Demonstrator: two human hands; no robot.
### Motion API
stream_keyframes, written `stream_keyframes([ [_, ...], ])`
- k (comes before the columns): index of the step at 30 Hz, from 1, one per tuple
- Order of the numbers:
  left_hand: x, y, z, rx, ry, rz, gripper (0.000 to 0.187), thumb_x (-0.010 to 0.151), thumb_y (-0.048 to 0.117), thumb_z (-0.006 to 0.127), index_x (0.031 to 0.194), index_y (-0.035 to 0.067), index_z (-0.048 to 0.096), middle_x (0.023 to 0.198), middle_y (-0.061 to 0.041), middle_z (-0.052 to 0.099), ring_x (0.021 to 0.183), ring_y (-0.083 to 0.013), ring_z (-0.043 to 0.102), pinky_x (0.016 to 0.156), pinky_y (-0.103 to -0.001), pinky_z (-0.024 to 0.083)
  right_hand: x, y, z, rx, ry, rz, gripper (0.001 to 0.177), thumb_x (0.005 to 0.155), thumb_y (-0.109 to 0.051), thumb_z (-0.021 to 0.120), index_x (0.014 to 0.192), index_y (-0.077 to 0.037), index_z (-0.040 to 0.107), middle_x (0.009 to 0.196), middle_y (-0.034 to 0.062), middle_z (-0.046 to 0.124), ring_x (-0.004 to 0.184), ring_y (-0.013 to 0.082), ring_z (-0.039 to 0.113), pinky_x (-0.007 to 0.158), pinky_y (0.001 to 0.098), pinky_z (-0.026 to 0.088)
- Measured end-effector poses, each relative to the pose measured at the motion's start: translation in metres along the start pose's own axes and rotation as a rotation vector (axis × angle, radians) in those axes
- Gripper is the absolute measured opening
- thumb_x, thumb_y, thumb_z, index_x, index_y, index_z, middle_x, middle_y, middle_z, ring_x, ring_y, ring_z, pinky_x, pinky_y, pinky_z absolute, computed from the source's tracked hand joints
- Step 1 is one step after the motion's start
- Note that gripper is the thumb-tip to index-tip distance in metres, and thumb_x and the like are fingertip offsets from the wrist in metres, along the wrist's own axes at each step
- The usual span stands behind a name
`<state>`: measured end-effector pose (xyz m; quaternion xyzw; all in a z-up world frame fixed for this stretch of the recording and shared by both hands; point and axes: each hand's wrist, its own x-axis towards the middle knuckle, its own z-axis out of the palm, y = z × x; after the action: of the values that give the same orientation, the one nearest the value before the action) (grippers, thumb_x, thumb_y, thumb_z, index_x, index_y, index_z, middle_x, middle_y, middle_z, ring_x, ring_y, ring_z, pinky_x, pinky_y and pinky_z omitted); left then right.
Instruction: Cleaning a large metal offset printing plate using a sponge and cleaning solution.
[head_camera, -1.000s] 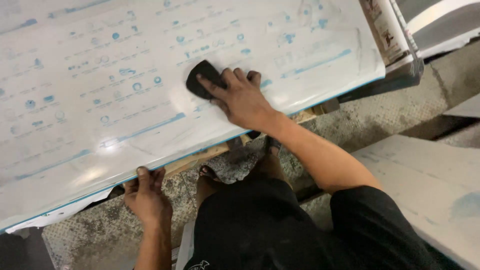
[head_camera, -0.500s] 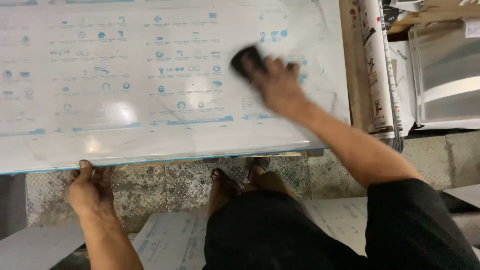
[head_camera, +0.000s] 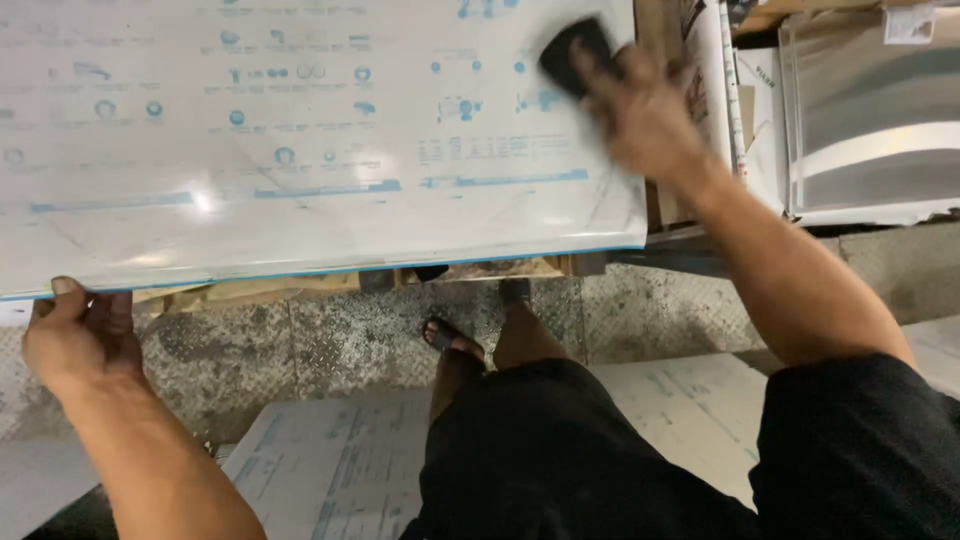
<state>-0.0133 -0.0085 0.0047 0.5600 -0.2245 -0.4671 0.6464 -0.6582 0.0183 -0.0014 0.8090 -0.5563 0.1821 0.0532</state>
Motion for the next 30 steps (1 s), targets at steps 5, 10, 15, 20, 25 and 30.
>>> stream_keyframes([
  [5,0.04,-0.033,-0.061,0.248,0.059,0.17,0.022,0.116,0.015,0.061,0.134,0.002,0.059,0.123,-0.011,0.069,0.109,-0.0249,0.069,0.092,-0.039,0.061,-0.054,-0.056,-0.008,0.184,-0.266,-0.305,0.058,0.102,-0.027,0.068,0.158,-0.024,0.05,0.114,0.014,0.051,0.098,0.0286,0.05,0.079,0.0513,0.051],
  [10,0.038,-0.082,-0.076,-0.076,-0.094,0.349,0.059,0.122,0.034,0.045,0.166,-0.005,0.036,0.17,-0.022,0.042,0.158,-0.0349,0.037,0.139,-0.047,0.03,-0.032,0.055,0.015,0.171,-0.226,-0.363,0.058,0.103,-0.029,0.065,0.158,-0.034,0.046,0.118,0.0097,0.047,0.105,0.027,0.05,0.088,0.053,0.051],
  [15,-0.195,-0.175,0.119,0.03,0.273,0.23,0.042,0.11,0.037,0.045,0.132,0.001,0.051,0.125,-0.015,0.059,0.12,-0.0279,0.055,0.106,-0.042,0.044,-0.013,0.044,0.001,0.171,-0.297,-0.399,0.067,0.099,-0.035,0.064,0.161,-0.033,0.04,0.117,0.0131,0.048,0.108,0.0297,0.051,0.097,0.0634,0.044],
  [20,-0.346,-0.238,0.238,-0.308,0.021,-0.212,0.049,0.11,0.045,0.036,0.12,0.002,0.057,0.101,-0.012,0.065,0.094,-0.0268,0.063,0.085,-0.045,0.052,-0.012,0.026,-0.001,0.219,-0.636,-0.583,0.063,0.098,-0.04,0.057,0.156,-0.044,0.032,0.117,0.0117,0.048,0.109,0.0315,0.049,0.088,0.0613,0.044],
  [25,-0.352,-0.252,0.27,-0.069,-0.055,-0.205,0.019,0.105,0.015,0.06,0.115,-0.001,0.057,0.103,-0.013,0.067,0.088,-0.0253,0.066,0.081,-0.044,0.06,0.008,0.034,0.004,0.29,-0.675,-0.698,0.065,0.097,-0.048,0.057,0.156,-0.044,0.03,0.121,0.0153,0.05,0.114,0.0313,0.049,0.085,0.0624,0.041],
  [30,-0.35,-0.227,0.299,-0.04,-0.033,-0.228,0.031,0.094,0.007,0.061,0.125,0.006,0.057,0.11,-0.006,0.069,0.094,-0.0162,0.068,0.078,-0.036,0.061,0.02,0.058,0.026,0.385,-0.536,-0.797,0.062,0.096,-0.044,0.059,0.154,-0.047,0.037,0.123,0.0123,0.053,0.115,0.0275,0.051,0.093,0.0549,0.04],
])
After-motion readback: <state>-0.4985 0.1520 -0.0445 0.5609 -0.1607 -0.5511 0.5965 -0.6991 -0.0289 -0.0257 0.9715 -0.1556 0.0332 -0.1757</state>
